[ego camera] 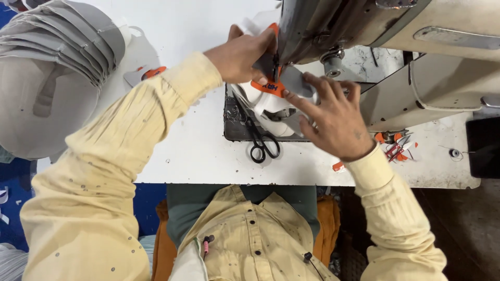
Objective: The person sews orange plastic pieces onto white shoe parts using a sewing machine. They repeatedly pick up a shoe part, attach an orange piece, sew it, and trim the excess thread with scissors.
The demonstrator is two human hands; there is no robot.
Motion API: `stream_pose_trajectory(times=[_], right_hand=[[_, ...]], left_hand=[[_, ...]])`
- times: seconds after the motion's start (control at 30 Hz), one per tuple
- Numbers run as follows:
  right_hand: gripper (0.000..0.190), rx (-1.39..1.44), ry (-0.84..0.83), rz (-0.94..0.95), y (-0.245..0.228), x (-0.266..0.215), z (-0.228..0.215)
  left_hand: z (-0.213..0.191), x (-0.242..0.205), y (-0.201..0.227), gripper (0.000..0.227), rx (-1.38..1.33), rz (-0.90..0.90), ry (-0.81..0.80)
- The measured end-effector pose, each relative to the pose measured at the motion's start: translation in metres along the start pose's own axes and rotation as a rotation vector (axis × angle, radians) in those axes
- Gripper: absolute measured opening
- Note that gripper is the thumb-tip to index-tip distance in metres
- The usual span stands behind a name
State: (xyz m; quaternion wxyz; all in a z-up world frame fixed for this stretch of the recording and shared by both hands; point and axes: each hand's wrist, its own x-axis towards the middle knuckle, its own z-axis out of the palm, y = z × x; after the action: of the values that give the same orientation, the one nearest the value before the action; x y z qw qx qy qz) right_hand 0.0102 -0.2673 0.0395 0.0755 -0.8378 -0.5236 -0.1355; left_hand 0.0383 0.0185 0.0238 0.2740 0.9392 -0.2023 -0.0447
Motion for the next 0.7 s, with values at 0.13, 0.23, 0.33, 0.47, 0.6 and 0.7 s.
stream_pose_trajectory(times=[0.13, 0.23, 0.33, 0.47, 0.6, 0.7], right_hand=[[0.058, 0.001, 0.053, 0.120, -0.024, -0.002, 0.001], [0.058, -0.036, 0.090, 0.173, -0.034, 0.000, 0.009], [0.056, -0.080, 0.127, 0.240, -0.050, 0.000, 0.020], [0.054, -0.116, 0.144, 0.312, -0.074, 0.008, 0.026], [0.056, -0.164, 0.128, 0.377, -0.089, 0.018, 0.027], [0.057, -0.205, 0.103, 0.405, -0.093, 0.022, 0.028]], left_hand=[[-0.008, 0.016, -0.007, 0.073, 0.030, 0.104, -0.058], [-0.008, 0.023, -0.016, 0.068, 0.035, 0.120, -0.080], [-0.024, 0.024, 0.013, 0.062, 0.100, 0.037, -0.169], [-0.019, 0.043, -0.005, 0.058, 0.069, 0.191, -0.159], [-0.012, 0.058, -0.015, 0.057, 0.235, 0.233, -0.138], [-0.006, 0.065, -0.024, 0.055, 0.281, 0.274, -0.110]])
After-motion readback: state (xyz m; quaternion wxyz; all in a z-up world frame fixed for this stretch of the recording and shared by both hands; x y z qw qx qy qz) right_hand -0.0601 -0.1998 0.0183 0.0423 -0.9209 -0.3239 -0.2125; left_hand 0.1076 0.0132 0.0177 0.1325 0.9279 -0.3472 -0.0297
